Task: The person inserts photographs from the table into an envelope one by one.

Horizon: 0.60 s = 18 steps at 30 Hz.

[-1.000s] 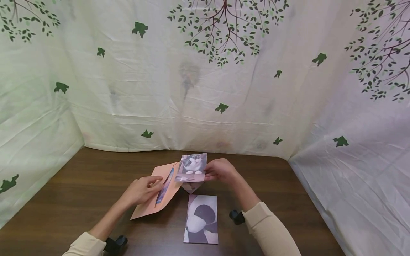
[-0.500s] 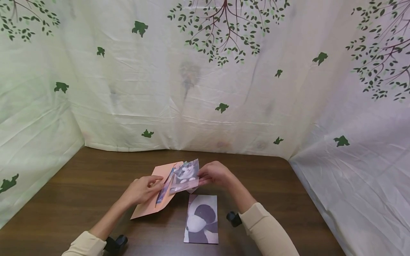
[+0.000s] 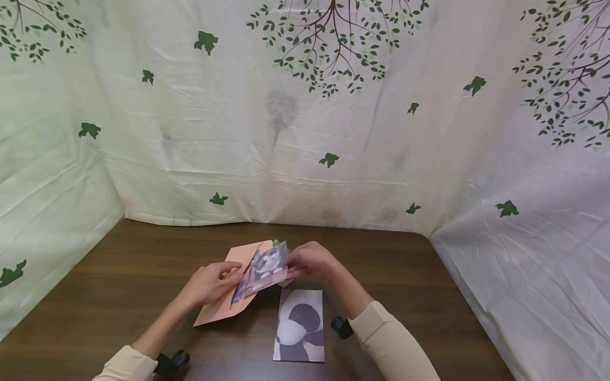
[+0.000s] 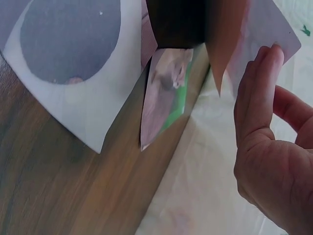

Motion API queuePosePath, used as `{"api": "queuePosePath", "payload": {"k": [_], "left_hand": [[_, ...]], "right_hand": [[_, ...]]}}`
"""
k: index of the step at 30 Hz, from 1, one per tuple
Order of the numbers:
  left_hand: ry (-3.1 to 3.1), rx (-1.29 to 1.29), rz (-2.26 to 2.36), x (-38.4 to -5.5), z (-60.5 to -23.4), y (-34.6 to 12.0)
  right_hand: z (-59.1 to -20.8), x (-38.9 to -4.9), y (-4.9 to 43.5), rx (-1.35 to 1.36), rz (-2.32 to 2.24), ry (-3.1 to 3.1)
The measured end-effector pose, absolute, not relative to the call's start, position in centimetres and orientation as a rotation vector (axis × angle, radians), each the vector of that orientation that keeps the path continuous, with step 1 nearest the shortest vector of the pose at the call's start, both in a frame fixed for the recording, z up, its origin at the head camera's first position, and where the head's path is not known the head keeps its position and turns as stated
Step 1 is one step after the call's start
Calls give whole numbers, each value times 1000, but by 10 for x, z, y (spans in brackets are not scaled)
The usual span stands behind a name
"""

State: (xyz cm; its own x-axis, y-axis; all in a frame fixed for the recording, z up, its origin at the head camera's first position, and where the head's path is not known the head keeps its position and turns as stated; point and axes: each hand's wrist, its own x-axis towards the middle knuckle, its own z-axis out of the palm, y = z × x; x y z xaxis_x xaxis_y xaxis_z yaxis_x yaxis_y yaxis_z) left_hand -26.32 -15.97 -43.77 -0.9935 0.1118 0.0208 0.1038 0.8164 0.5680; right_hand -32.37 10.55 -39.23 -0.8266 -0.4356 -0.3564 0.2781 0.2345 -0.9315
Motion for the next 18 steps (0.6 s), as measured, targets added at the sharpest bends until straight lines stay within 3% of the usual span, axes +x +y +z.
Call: {"api": "queuePosePath", "payload": {"k": [18], "left_hand": [[2978,196,941,-263,-436,-161]], "right_hand": [[-394,-320,70,-136,-1650,1955]]}}
